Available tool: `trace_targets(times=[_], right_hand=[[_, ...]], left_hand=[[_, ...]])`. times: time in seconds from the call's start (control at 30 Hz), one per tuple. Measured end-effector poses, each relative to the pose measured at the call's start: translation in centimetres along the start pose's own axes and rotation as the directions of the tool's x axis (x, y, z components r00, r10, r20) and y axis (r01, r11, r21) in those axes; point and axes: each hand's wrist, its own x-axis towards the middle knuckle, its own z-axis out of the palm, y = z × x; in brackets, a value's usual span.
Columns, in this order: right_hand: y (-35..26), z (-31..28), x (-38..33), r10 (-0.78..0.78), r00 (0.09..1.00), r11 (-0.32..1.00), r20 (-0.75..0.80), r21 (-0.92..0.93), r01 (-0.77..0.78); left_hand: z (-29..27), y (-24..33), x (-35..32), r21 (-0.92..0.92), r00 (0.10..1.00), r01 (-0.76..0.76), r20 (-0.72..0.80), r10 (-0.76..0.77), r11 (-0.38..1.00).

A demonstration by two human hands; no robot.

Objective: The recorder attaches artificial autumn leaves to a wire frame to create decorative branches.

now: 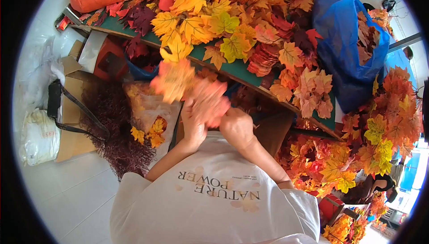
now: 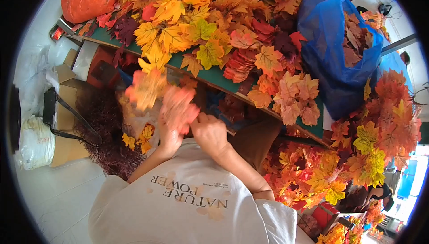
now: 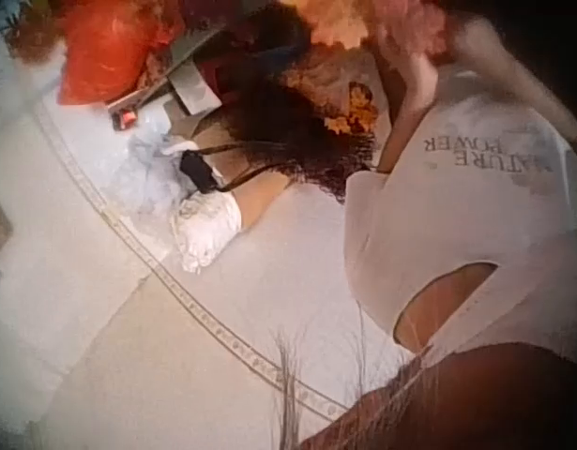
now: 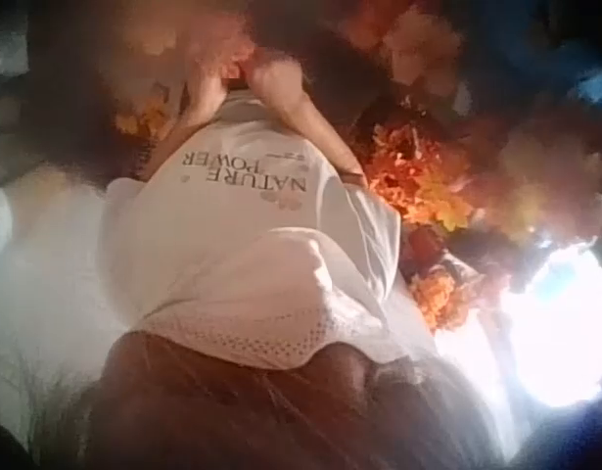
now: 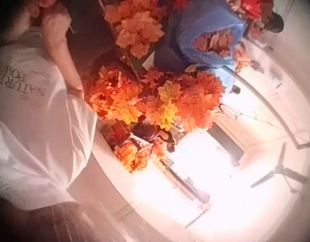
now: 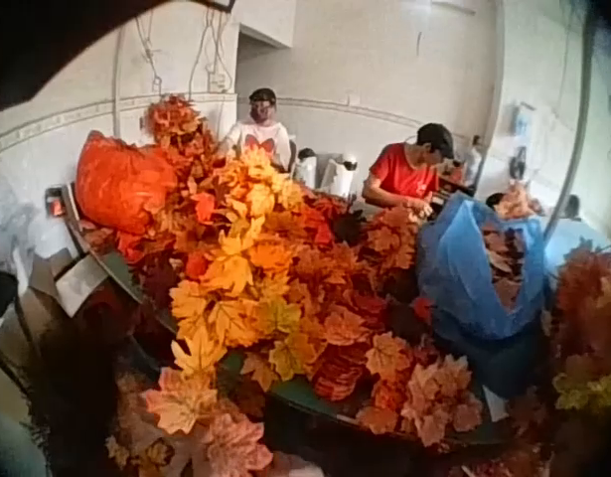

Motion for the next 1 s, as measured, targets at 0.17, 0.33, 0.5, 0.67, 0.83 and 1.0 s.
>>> trace_targets(times=[0.17,0.33,0.5,0.67,0.83,1.0], right_hand=[[1.0,-3.7,2.4,-0.235,0.965,0.947,0.120,0.251,0.199],[13.7,-10.1,10.6,0.014,0.855,0.991,-0.519,-0.107,-0.081],[26.4,-8.3,16.0,0.112,0.962,0.826,-0.250,-0.514,-0.230],[27.0,-8.6,15.6,0.138,0.985,0.829,-0.102,-0.532,-0.171],[24.1,-12.2,13.8,0.145,0.959,0.808,-0.242,-0.530,-0.256],[22.3,-15.8,11.4,0.309,0.726,0.854,-0.614,-0.156,-0.496]], left_hand=[[-3.8,-4.8,0.7,-0.596,0.946,0.229,-0.050,-0.319,0.770],[-8.5,-7.5,1.9,-0.651,0.766,0.443,-0.082,-0.637,0.617],[-3.8,-4.2,2.8,-0.655,0.854,0.494,0.243,-0.460,0.571],[-0.3,0.1,3.3,-0.601,0.863,0.499,0.274,-0.425,0.625],[1.0,1.0,3.3,-0.398,0.829,0.558,0.303,-0.470,0.728],[0.3,0.7,3.0,-0.086,0.832,0.456,0.393,-0.391,0.886]])
